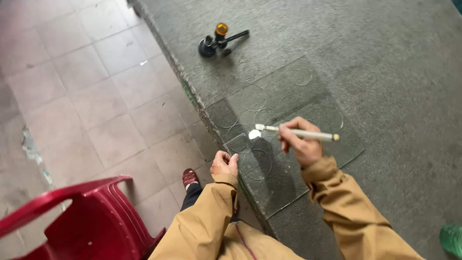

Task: Cutting circular pieces from a glass sheet using a circular cutter, a hand cutter, and pliers.

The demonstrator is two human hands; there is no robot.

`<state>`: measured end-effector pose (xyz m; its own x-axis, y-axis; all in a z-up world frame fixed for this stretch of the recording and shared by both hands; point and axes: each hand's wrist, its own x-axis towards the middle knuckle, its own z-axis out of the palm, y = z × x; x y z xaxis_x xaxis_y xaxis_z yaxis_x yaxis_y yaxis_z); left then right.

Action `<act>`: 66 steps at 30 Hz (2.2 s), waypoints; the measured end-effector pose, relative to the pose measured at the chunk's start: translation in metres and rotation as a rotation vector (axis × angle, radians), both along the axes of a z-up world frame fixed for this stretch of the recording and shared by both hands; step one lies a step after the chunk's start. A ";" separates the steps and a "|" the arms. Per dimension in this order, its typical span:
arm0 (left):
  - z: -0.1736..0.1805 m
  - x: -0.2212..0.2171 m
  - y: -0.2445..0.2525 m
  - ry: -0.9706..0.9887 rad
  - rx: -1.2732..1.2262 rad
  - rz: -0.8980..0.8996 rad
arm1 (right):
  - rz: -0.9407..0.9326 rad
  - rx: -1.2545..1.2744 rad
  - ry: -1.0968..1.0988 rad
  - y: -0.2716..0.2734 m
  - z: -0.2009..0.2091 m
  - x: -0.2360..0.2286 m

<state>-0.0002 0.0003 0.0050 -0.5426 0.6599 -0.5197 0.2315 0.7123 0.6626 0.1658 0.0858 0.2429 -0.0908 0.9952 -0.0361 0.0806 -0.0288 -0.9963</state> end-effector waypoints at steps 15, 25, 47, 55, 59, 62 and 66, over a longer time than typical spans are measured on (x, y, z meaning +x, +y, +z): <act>0.045 -0.012 -0.021 -0.276 0.020 -0.020 | 0.218 -0.061 -0.045 0.105 -0.060 -0.068; 0.066 0.006 -0.018 -0.555 0.124 0.283 | 0.241 0.080 -0.332 0.120 -0.071 -0.085; 0.077 0.003 -0.019 -0.521 0.137 0.220 | 0.304 0.455 -0.678 0.141 -0.104 -0.084; 0.074 0.003 -0.019 -0.506 0.144 0.188 | 0.257 0.431 -0.688 0.128 -0.105 -0.075; 0.075 0.002 -0.020 -0.507 0.139 0.180 | 0.244 0.412 -0.706 0.120 -0.103 -0.069; 0.073 0.002 -0.020 -0.500 0.141 0.172 | 0.226 0.411 -0.733 0.117 -0.107 -0.064; 0.074 0.004 -0.020 -0.501 0.129 0.193 | 0.228 0.381 -0.734 0.108 -0.106 -0.057</act>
<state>0.0034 -0.0196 0.0791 -0.3675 0.6480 -0.6671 -0.2616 0.6163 0.7428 0.1091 0.1940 0.1372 -0.3746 0.9117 0.1689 0.6721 0.3924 -0.6279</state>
